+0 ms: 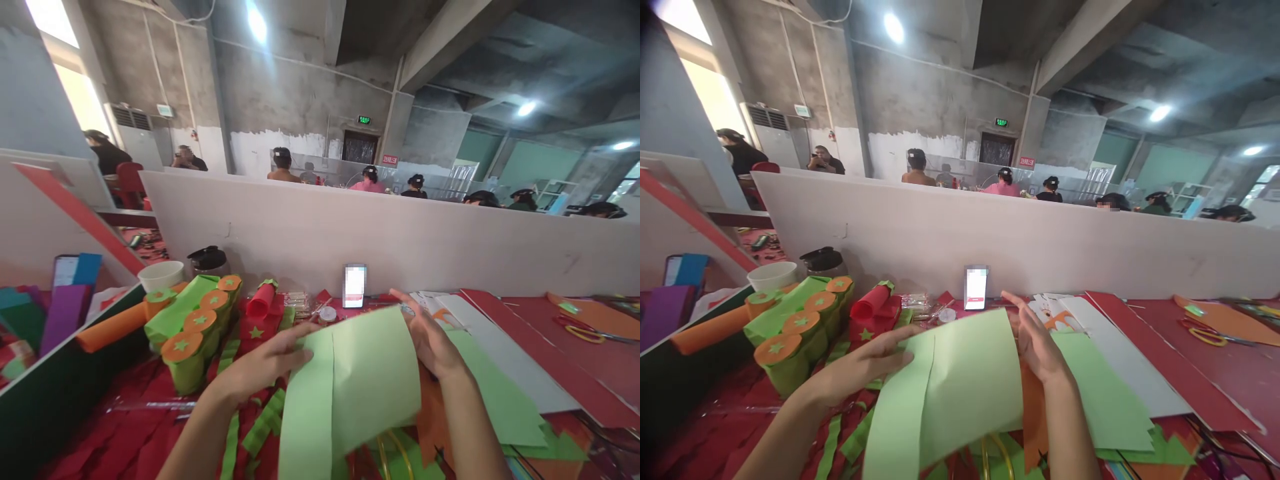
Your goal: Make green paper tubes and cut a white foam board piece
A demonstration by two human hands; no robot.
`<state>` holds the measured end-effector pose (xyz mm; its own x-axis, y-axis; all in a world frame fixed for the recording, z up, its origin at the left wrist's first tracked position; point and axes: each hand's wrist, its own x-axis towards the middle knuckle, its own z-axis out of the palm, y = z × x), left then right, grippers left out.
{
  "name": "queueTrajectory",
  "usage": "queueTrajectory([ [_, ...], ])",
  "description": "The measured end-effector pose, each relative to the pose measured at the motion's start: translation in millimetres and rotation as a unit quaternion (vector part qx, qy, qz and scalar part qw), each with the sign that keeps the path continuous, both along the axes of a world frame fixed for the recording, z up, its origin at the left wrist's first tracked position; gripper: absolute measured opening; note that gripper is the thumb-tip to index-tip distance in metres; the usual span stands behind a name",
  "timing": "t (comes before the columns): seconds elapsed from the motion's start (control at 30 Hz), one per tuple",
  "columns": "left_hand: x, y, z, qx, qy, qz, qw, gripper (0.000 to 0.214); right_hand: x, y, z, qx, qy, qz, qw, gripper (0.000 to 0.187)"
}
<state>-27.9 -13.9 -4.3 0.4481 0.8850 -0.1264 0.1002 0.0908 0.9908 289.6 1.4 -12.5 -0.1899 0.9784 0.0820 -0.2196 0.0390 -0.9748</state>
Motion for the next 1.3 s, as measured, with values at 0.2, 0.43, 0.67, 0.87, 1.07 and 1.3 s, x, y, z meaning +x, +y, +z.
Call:
queueTrajectory([
  [0.2, 10.7, -6.0, -6.4, 0.062, 0.100, -0.086, 0.989, 0.038, -16.3, -20.1, 22.0, 0.055, -0.334, 0.174, 0.925, 0.041],
  [0.43, 38.5, 0.9, -11.1, 0.114, 0.081, -0.087, 0.986, 0.035, -52.8, -32.2, 30.1, 0.124, -0.508, 0.121, 0.844, 0.017],
  [0.67, 49.8, 3.2, -12.6, 0.142, 0.026, -0.045, 0.988, 0.037, -47.0, -24.0, 33.2, 0.114, -0.410, 0.042, 0.904, 0.017],
  [0.87, 50.3, 3.5, -18.0, 0.099, 0.031, -0.094, 0.990, 0.035, -23.2, -13.9, 26.4, 0.086, -0.339, -0.026, 0.937, 0.020],
  [1.07, 43.5, 3.0, -21.9, 0.073, 0.051, -0.156, 0.984, 0.038, 22.1, 0.5, 10.1, 0.086, -0.365, -0.165, 0.912, 0.022],
  [1.3, 45.9, -1.4, -20.5, 0.076, 0.050, -0.145, 0.985, 0.037, 57.8, 6.3, -3.6, 0.110, -0.401, -0.233, 0.879, 0.017],
])
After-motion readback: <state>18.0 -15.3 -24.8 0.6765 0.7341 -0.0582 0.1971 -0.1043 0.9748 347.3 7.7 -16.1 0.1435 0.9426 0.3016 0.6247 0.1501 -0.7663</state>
